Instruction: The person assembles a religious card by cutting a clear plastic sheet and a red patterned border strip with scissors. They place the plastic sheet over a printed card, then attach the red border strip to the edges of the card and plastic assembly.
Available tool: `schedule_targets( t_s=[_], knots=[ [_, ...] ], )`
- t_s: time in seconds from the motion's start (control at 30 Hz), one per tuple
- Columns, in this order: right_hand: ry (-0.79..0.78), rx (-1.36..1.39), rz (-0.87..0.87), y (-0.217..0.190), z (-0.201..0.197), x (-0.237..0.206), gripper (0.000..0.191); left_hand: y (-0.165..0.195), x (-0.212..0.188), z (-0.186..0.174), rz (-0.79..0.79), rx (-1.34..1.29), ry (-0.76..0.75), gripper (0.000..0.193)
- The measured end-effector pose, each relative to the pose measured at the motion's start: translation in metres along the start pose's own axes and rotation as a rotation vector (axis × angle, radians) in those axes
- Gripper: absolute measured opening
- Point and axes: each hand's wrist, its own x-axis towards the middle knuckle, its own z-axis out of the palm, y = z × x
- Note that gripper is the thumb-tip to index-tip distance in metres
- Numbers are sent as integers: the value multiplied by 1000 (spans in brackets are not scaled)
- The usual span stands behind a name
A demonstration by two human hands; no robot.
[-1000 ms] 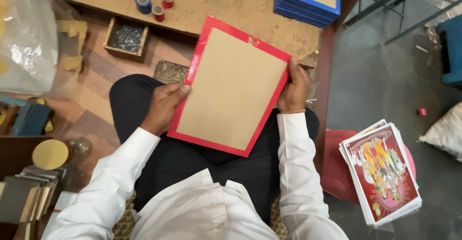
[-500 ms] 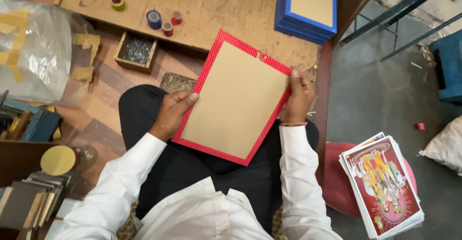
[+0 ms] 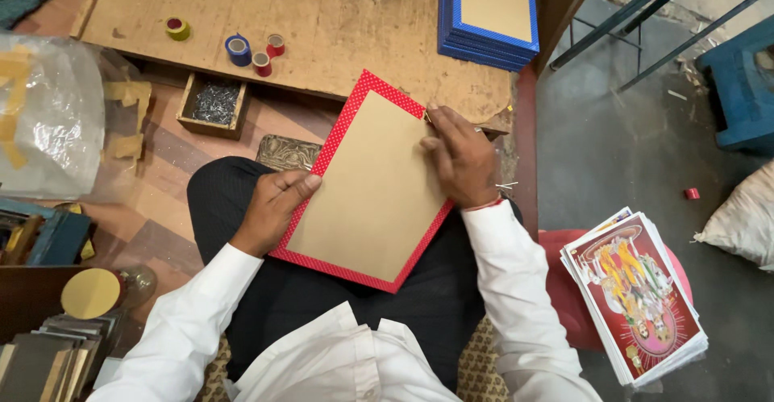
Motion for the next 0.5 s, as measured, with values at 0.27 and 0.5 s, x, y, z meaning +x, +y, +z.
schedule_targets(
  t_s=[0.27, 0.5],
  knots=[
    [-388, 625, 619, 41, -25, 23, 31, 6, 3, -6, 7, 120, -42, 29],
    [-163, 236, 413, 21, -6, 14, 21, 2, 4, -3, -47, 83, -31, 31]
  ],
)
